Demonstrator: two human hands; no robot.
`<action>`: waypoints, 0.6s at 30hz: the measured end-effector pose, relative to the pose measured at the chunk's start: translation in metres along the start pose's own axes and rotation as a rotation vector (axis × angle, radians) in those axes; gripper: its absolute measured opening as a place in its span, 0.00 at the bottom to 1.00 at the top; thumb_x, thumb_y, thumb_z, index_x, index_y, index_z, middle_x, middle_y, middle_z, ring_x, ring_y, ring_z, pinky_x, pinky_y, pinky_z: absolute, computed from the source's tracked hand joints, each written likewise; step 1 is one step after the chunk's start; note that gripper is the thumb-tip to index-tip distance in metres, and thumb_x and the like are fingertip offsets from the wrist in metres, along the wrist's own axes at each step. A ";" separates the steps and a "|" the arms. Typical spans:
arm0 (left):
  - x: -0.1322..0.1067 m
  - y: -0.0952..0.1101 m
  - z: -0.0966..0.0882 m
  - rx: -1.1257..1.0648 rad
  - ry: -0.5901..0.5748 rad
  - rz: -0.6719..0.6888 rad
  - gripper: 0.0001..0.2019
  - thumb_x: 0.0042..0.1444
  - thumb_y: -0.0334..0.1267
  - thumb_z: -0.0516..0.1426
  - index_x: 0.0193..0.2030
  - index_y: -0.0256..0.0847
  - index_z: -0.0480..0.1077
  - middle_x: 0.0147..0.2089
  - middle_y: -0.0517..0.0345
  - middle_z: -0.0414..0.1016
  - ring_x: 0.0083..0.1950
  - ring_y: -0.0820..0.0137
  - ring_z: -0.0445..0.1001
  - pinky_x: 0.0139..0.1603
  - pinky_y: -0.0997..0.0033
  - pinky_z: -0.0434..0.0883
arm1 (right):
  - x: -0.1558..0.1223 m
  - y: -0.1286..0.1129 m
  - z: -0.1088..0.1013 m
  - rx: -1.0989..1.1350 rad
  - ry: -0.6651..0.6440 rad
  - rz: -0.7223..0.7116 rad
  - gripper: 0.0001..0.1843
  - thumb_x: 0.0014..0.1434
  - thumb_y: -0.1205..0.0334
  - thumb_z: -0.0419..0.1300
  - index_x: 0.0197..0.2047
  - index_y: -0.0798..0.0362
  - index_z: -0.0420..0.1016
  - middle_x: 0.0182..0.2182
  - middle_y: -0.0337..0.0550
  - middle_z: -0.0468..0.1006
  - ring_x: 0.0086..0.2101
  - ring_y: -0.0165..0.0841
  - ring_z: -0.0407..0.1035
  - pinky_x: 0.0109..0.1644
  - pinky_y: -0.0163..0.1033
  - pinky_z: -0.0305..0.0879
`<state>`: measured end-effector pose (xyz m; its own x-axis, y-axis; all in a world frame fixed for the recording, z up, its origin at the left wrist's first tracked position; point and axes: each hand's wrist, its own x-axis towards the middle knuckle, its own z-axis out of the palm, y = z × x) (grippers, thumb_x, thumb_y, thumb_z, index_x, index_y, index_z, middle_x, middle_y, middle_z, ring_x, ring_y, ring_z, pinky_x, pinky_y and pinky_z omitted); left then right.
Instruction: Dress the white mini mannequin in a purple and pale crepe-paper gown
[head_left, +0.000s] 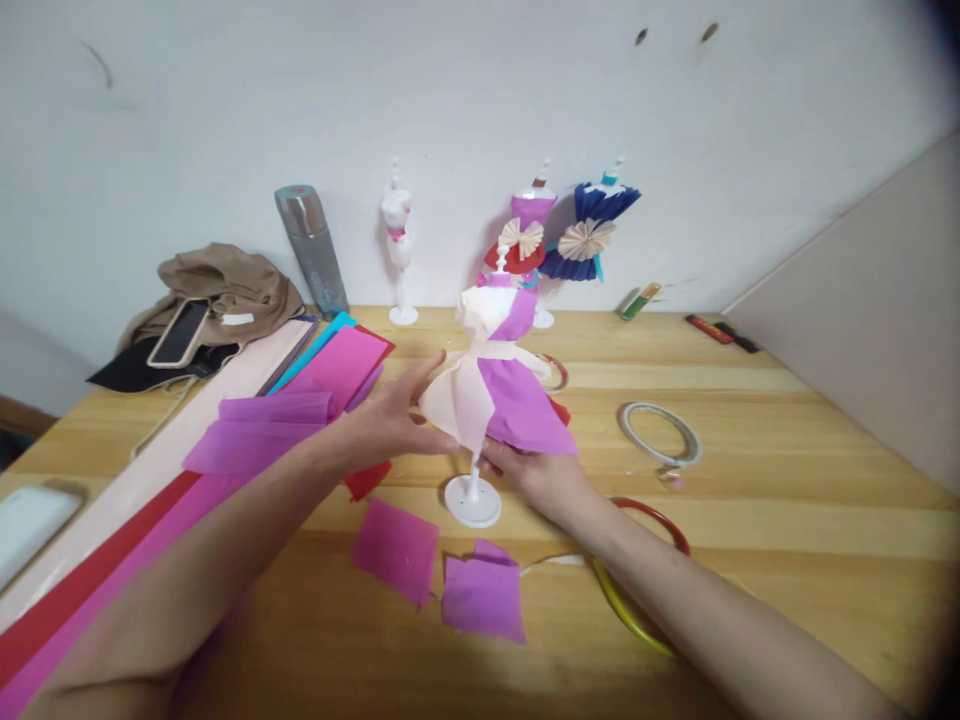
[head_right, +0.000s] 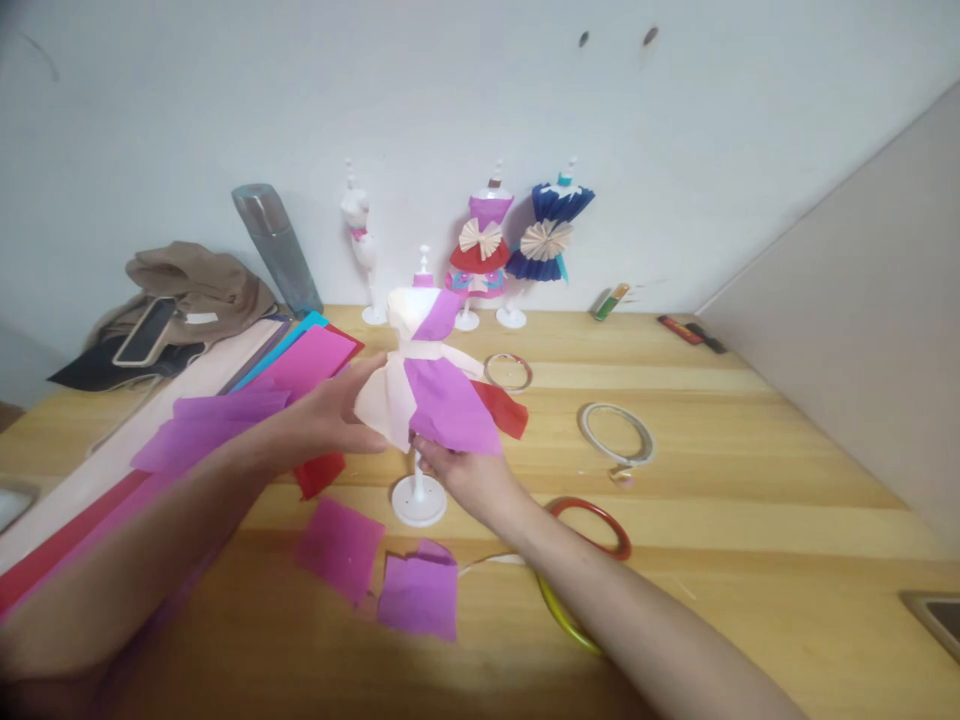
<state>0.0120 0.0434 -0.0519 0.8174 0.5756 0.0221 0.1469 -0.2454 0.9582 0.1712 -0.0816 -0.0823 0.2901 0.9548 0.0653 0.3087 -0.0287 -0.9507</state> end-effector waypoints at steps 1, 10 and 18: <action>-0.002 0.005 -0.006 0.000 -0.027 -0.034 0.51 0.37 0.42 0.70 0.70 0.50 0.55 0.65 0.46 0.67 0.62 0.49 0.69 0.52 0.55 0.73 | 0.000 -0.001 -0.001 0.000 0.000 0.008 0.16 0.54 0.49 0.59 0.22 0.49 0.65 0.19 0.39 0.69 0.24 0.33 0.65 0.32 0.41 0.65; -0.006 0.033 -0.004 0.100 0.382 0.082 0.24 0.49 0.50 0.63 0.51 0.42 0.72 0.57 0.48 0.74 0.60 0.54 0.70 0.60 0.50 0.67 | 0.012 -0.001 0.002 0.047 0.010 0.030 0.13 0.51 0.51 0.61 0.23 0.50 0.67 0.20 0.39 0.71 0.24 0.33 0.66 0.32 0.41 0.67; -0.002 0.034 -0.009 0.107 0.614 0.113 0.14 0.58 0.48 0.55 0.34 0.41 0.76 0.41 0.56 0.79 0.46 0.63 0.75 0.51 0.63 0.70 | 0.041 0.022 0.006 -0.019 0.105 -0.242 0.07 0.51 0.54 0.59 0.33 0.47 0.73 0.34 0.46 0.79 0.44 0.43 0.72 0.54 0.49 0.67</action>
<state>0.0107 0.0412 -0.0166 0.3676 0.8763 0.3114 0.1591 -0.3891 0.9073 0.1844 -0.0417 -0.1025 0.2979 0.8984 0.3227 0.3978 0.1904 -0.8975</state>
